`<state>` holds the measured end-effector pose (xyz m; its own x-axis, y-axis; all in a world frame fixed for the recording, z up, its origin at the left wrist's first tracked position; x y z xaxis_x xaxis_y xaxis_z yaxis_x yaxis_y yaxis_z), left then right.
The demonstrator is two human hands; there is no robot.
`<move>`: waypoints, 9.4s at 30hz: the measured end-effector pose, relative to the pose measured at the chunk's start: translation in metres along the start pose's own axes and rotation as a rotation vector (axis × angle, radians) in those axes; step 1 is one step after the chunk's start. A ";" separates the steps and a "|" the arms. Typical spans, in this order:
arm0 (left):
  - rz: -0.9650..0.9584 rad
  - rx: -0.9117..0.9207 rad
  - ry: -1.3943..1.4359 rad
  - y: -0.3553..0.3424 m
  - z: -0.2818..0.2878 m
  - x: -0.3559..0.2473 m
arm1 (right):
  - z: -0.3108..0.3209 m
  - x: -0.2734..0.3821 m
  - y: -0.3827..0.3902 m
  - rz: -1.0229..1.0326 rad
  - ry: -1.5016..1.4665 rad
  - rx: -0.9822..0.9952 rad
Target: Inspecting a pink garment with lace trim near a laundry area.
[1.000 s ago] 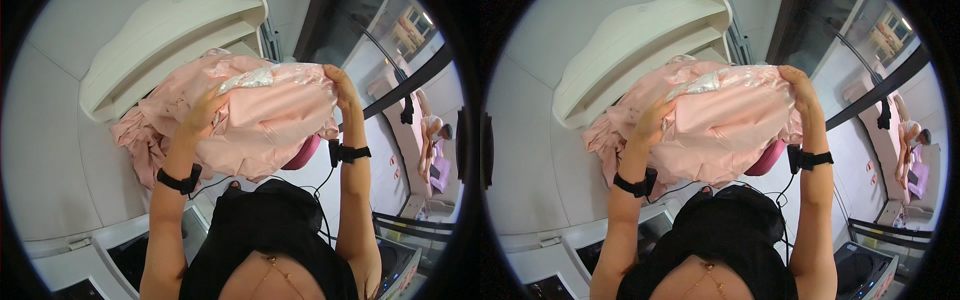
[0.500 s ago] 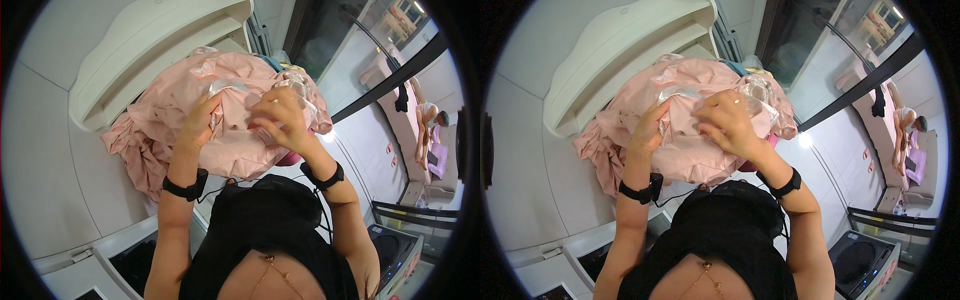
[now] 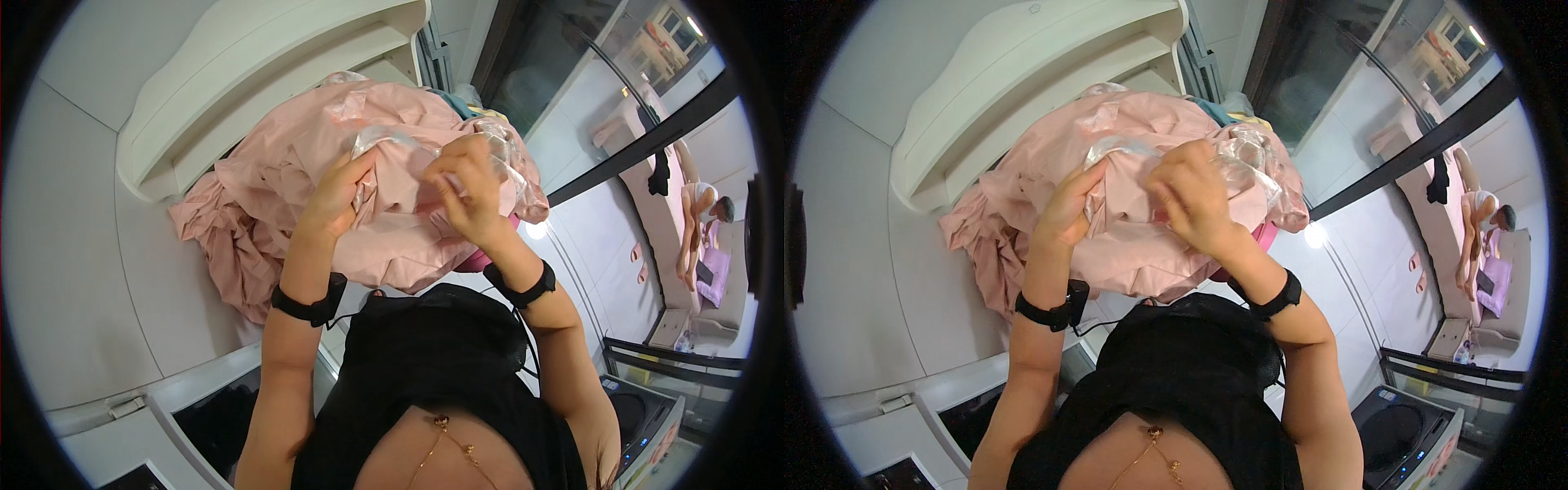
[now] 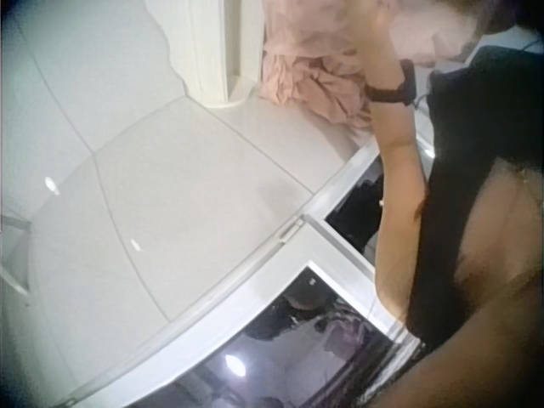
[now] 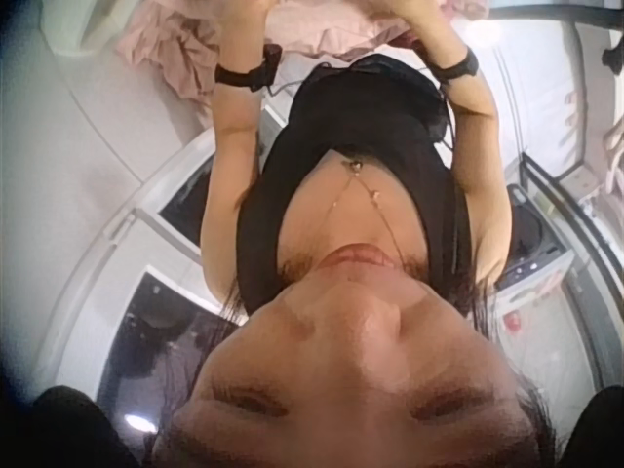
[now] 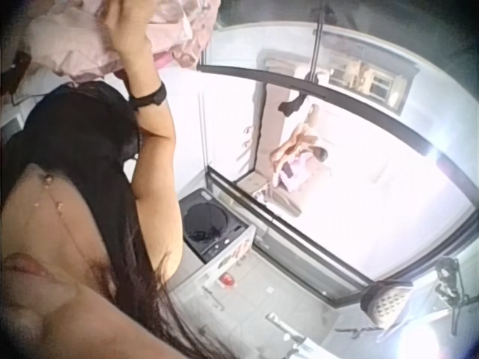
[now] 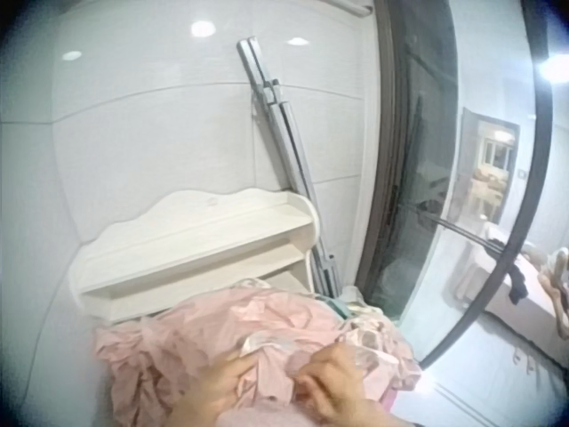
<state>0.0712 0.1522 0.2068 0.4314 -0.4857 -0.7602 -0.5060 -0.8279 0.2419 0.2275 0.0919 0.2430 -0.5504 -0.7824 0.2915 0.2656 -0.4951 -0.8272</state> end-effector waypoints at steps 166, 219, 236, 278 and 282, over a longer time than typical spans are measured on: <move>-0.624 -0.708 -0.532 0.070 0.098 0.023 | 0.113 -0.117 0.137 -1.268 0.057 -0.208; -0.637 0.152 -0.883 0.061 0.000 0.048 | -0.044 0.002 0.032 -0.797 -0.644 0.533; -0.764 -0.233 -1.658 0.029 0.028 0.079 | -0.022 0.007 0.049 -0.628 -0.390 0.535; -0.806 -0.828 -0.559 0.127 0.162 -0.234 | 0.004 -0.068 0.098 -0.853 0.536 0.535; -0.493 -0.876 -0.581 0.090 0.229 -0.159 | -0.031 -0.078 0.106 -0.973 0.119 0.434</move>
<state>-0.2135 0.2189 0.2112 -0.0849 -0.0425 -0.9955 0.4093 -0.9124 0.0041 0.2736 0.1119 0.1178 -0.7447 0.0516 0.6654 -0.0836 -0.9964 -0.0162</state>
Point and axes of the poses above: each hand's wrist, its own y-axis away from the middle knuckle, its own z-axis out of the back of the hand, x = y × z, the point moved 3 cm from there along -y, towards the middle knuckle
